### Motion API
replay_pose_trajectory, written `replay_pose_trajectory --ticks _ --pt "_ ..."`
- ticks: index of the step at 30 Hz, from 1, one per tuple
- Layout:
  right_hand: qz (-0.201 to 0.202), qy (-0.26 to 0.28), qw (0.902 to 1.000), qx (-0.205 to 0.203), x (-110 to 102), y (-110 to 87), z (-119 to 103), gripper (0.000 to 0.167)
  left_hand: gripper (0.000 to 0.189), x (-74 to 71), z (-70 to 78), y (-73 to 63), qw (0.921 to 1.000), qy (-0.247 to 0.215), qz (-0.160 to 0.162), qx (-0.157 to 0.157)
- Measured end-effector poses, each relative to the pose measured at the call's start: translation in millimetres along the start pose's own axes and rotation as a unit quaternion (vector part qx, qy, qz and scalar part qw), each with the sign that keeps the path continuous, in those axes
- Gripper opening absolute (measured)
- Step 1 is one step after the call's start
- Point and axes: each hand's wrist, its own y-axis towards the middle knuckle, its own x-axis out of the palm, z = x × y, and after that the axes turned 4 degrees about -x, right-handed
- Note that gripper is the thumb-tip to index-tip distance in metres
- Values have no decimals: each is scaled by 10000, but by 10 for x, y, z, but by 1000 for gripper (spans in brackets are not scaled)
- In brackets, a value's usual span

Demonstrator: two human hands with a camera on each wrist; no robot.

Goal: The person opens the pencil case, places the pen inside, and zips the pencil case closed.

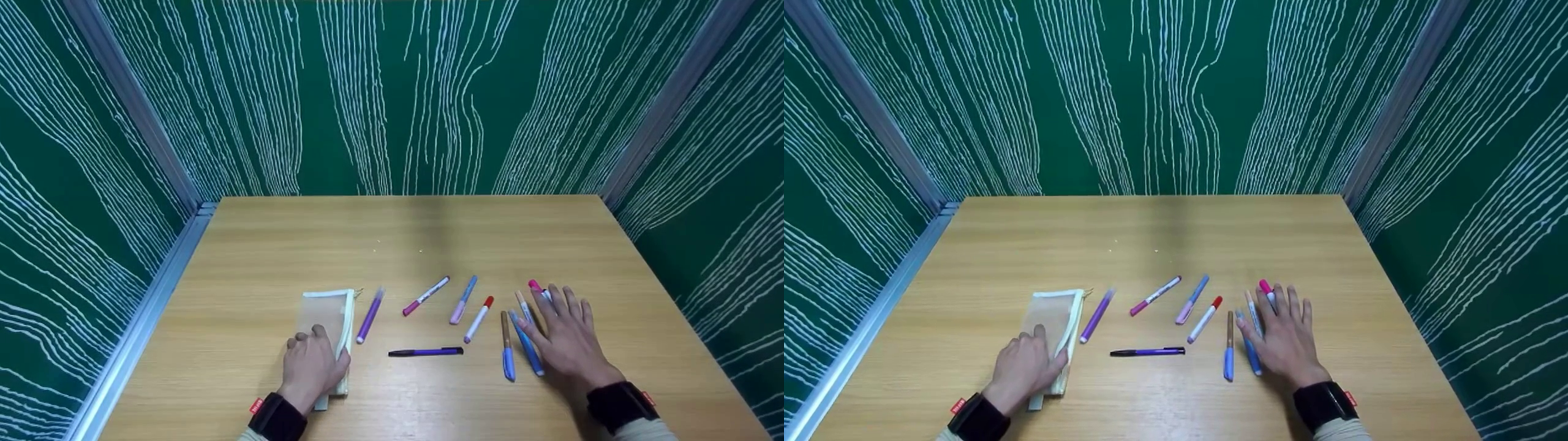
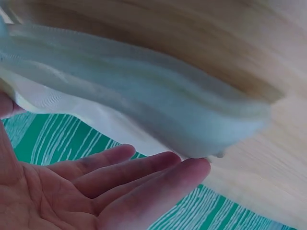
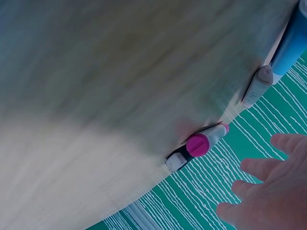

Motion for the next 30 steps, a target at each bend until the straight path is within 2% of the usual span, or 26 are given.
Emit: replay_pose_trajectory --ticks 7,13,20,30 --pt "-96 -90 9999 98 -14 3 -11 82 60 4 10 10 9993 -264 234 77" --pt "-115 -135 9998 94 -16 3 -14 81 41 -20 9 40 9979 -649 27 6" --pt "-137 -164 9997 91 -17 5 -19 81 40 -34 -17 44 9948 -1006 -175 -20" --pt "-8 -154 9999 -4 -16 16 -40 82 30 -42 -75 19 9926 -1201 -105 140"
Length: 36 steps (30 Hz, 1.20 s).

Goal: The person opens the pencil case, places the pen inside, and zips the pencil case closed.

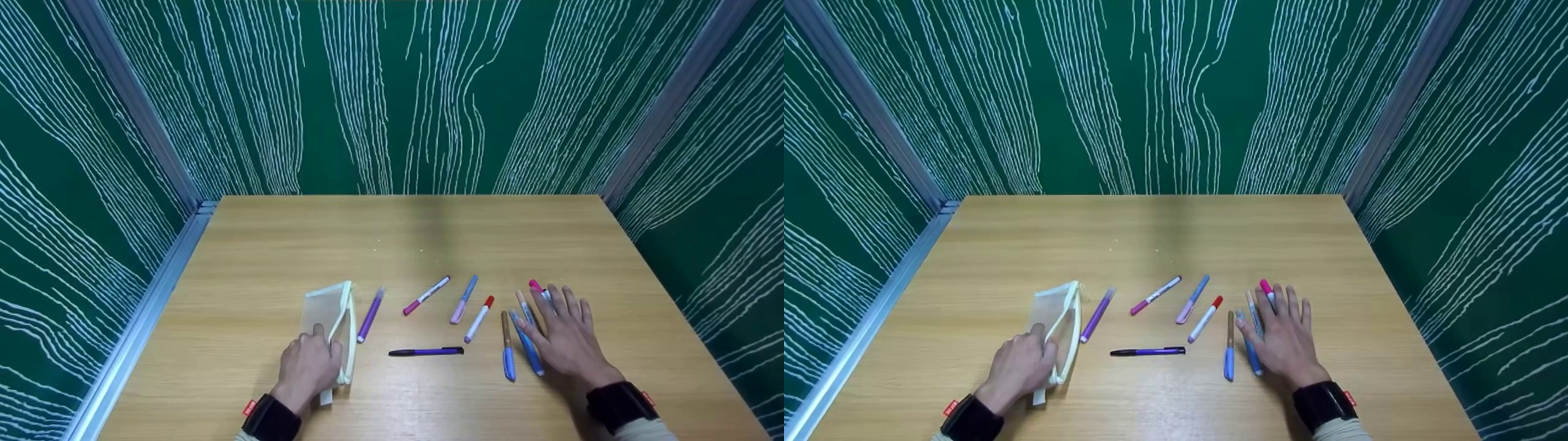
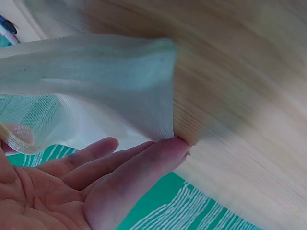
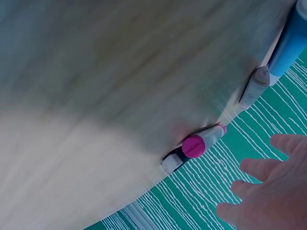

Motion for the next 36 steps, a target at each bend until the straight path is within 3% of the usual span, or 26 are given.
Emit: replay_pose_trajectory --ticks 7,21,36 --pt "-122 -17 9999 13 -34 31 -43 81 30 -7 0 0 9999 39 -94 -87" --pt "207 112 9991 -350 -4 110 -235 79 37 -2 1 1 9996 -44 -226 -189" --pt "457 -1 9956 -815 8 282 -757 80 36 1 3 5 9996 -38 -176 -211"
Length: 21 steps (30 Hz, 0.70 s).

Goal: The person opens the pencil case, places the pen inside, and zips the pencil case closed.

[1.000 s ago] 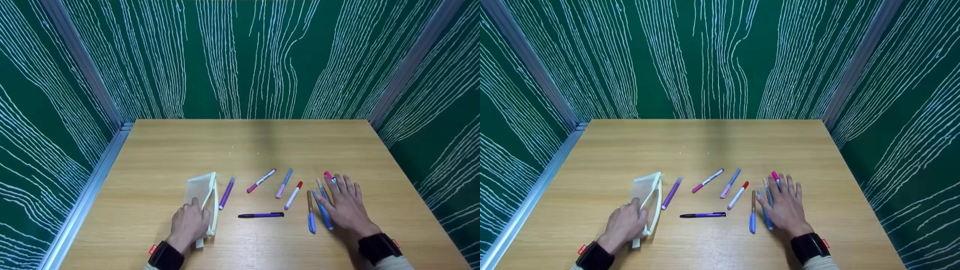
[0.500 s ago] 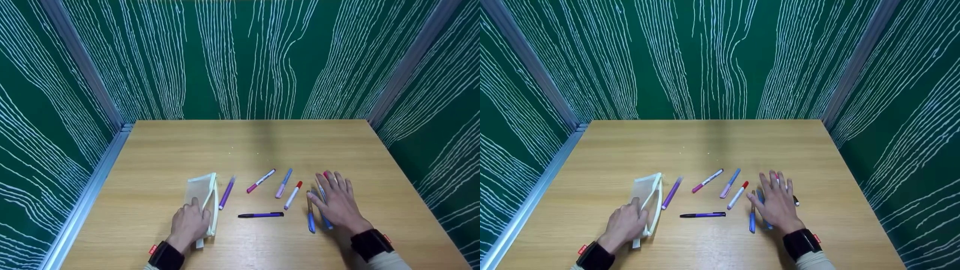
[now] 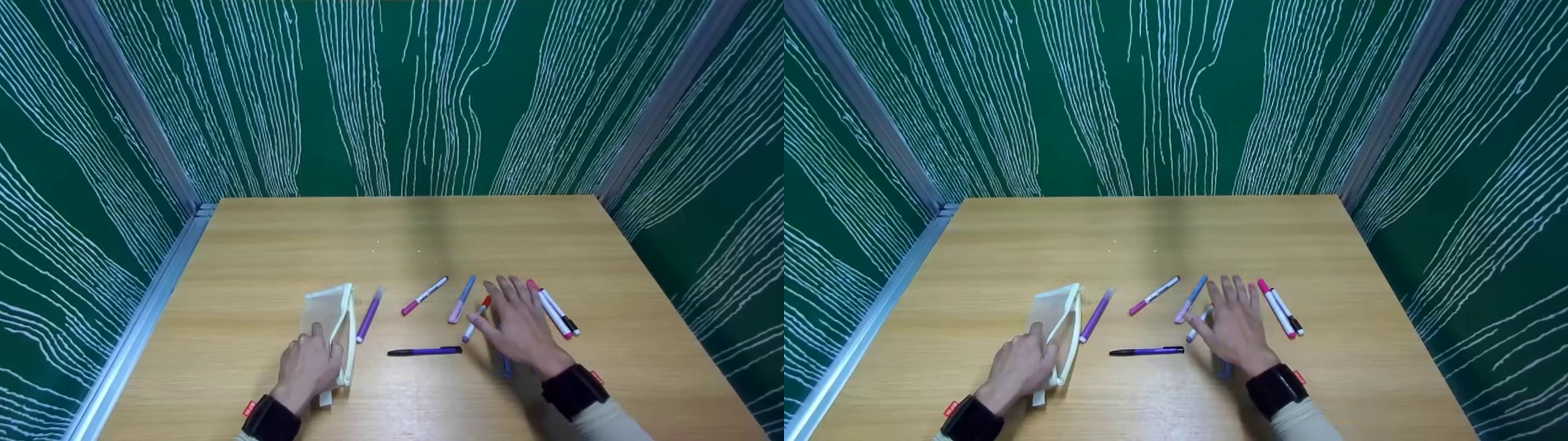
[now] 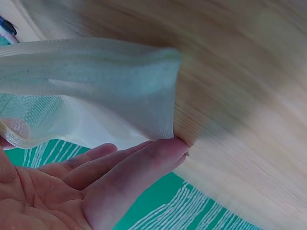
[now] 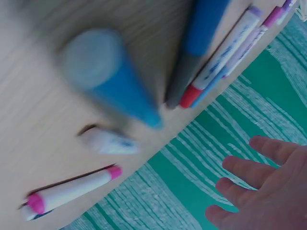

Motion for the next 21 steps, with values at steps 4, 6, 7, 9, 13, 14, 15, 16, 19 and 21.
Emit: replay_pose_trajectory --ticks 4,6,7,9,13,14,15,16,19,21 --pt "67 137 9999 -68 35 65 -117 79 35 0 5 3 10000 -14 -27 -19" --pt "113 188 9997 -104 49 101 -171 79 35 -1 8 3 10000 -12 -54 -33" --pt "126 191 9997 -120 54 120 -201 78 35 -3 9 2 10000 -5 -73 -41" --pt "116 189 9997 -124 60 153 -262 78 37 -5 10 3 9999 17 -93 -49" --pt "149 130 9997 -114 74 224 -400 74 37 -9 3 2 10000 52 -80 -28" --pt "183 130 9997 -107 84 242 -432 73 37 -11 3 1 10000 51 -72 -22" --pt "251 110 9996 -119 94 260 -465 71 37 -12 0 1 10000 46 -63 -13" --pt "332 85 9993 -138 108 279 -495 69 38 -11 -2 -2 10000 36 -43 3" --pt "618 -27 9979 -209 157 325 -576 64 41 -10 -5 -11 10000 -22 7 43" --pt "810 -149 9963 -237 192 350 -630 60 43 -12 -5 -14 10000 -50 37 49"
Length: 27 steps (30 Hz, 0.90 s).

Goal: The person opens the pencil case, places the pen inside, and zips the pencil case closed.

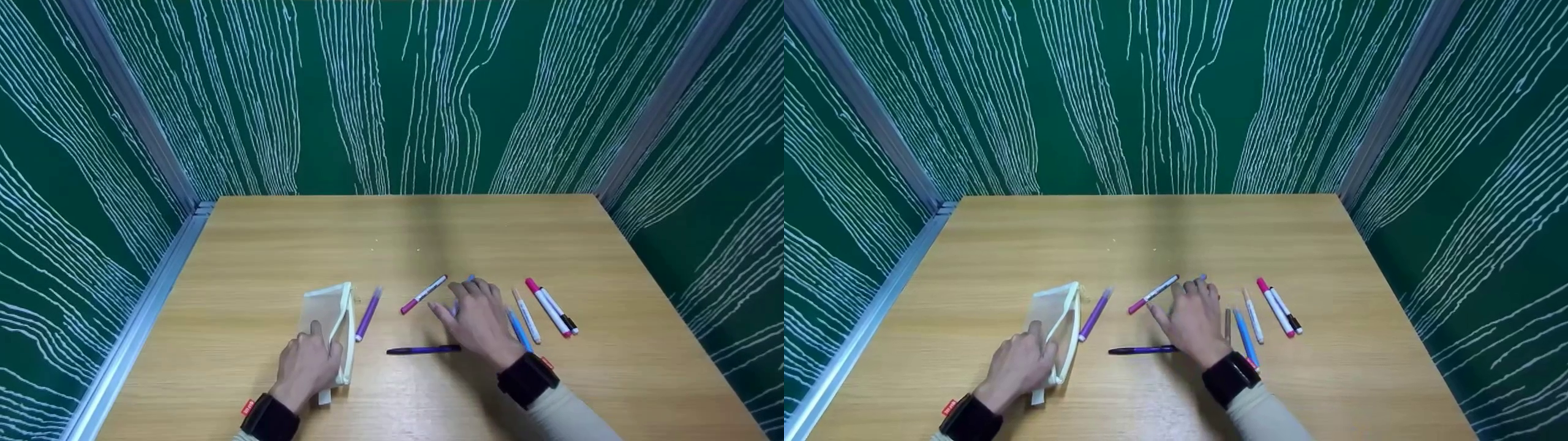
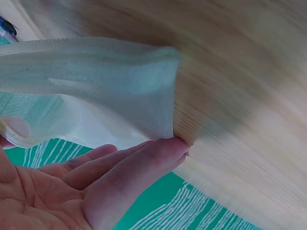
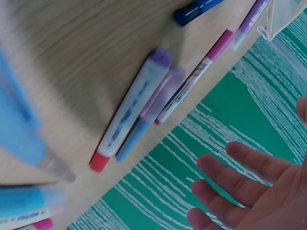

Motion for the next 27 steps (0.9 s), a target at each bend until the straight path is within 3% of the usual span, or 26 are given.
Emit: replay_pose_trajectory --ticks 8,23,27 --pt "468 -210 9987 36 171 84 -239 50 46 -2 6 16 10000 7 -33 -76" --pt "-171 -192 9996 152 364 235 -637 44 46 -3 15 -4 9997 5 -221 -114" --pt "-158 -306 9994 101 425 332 -709 44 43 -4 20 -7 9999 -22 -79 -57"
